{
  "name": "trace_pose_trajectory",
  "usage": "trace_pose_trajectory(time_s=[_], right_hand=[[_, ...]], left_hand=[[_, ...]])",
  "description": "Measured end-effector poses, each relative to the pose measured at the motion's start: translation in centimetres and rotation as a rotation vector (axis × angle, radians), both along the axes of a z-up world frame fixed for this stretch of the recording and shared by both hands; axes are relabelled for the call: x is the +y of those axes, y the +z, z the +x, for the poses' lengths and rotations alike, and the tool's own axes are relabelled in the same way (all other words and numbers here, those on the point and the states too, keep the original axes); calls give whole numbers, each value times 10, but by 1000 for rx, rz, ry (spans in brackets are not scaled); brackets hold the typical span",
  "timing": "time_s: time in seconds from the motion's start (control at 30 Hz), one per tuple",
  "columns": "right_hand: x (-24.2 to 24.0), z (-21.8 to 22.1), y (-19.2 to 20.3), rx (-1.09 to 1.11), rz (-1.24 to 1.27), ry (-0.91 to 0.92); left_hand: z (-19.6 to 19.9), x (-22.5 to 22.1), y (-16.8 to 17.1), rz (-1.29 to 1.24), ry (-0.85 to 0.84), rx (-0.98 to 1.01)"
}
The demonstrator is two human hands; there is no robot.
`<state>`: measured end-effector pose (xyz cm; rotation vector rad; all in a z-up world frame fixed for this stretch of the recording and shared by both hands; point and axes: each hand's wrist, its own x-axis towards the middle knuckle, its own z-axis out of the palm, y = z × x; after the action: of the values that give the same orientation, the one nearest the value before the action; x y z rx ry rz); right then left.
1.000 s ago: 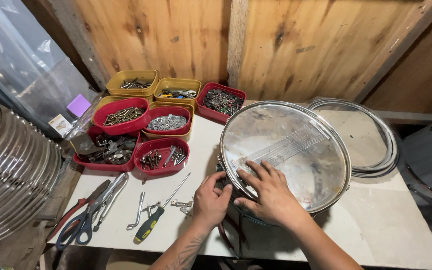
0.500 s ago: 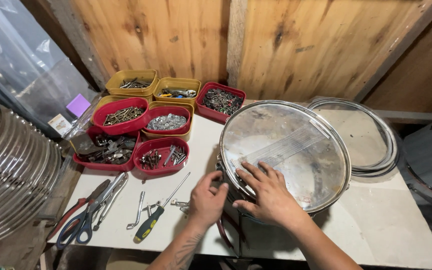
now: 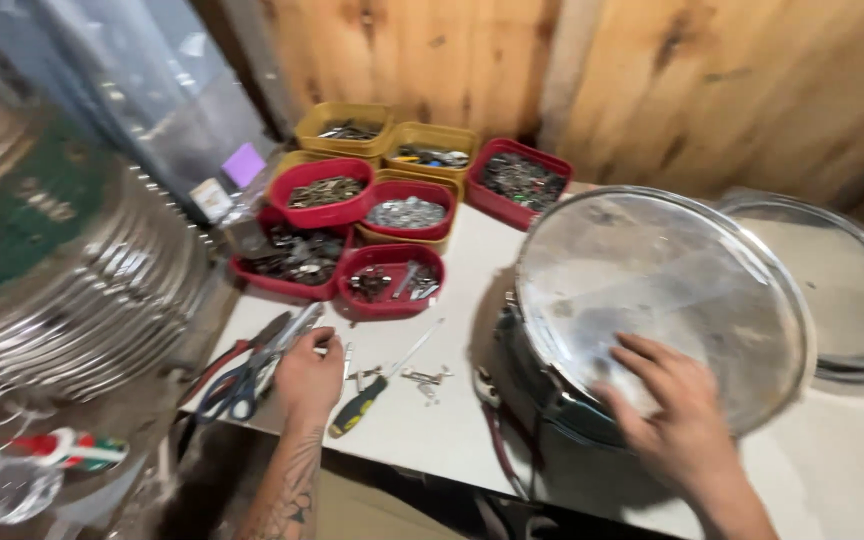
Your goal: Installing snare wires onto a snare drum by selecting parts from storage bins and positioning them on the drum head.
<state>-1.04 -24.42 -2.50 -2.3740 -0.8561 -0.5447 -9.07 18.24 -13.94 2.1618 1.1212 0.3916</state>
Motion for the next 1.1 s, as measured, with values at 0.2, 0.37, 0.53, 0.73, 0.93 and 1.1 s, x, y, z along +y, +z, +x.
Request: trace_pose_trajectory(time_s=[0.2,0.37,0.53,0.73,0.93,1.1], right_hand=[[-30,0,-15,101,-70,-185],[-32,1,-8,202,-133,-267],[-33,0,-14,247,-170,-314],[-43,1,-19,80,-126,-264],[-49,2,-20,89,-167,-267],[-67,24,-33,284,-414,-443]], left_hand=[[-51,86,-25,320,82,7],[-48,112,-24,202,74,93],[-46,113,-34,239,-38,120],[-47,106,-54,516,-16,-26],[-40,98,-69,663,-12,-152],[-53,112,-51,506,125,-63]])
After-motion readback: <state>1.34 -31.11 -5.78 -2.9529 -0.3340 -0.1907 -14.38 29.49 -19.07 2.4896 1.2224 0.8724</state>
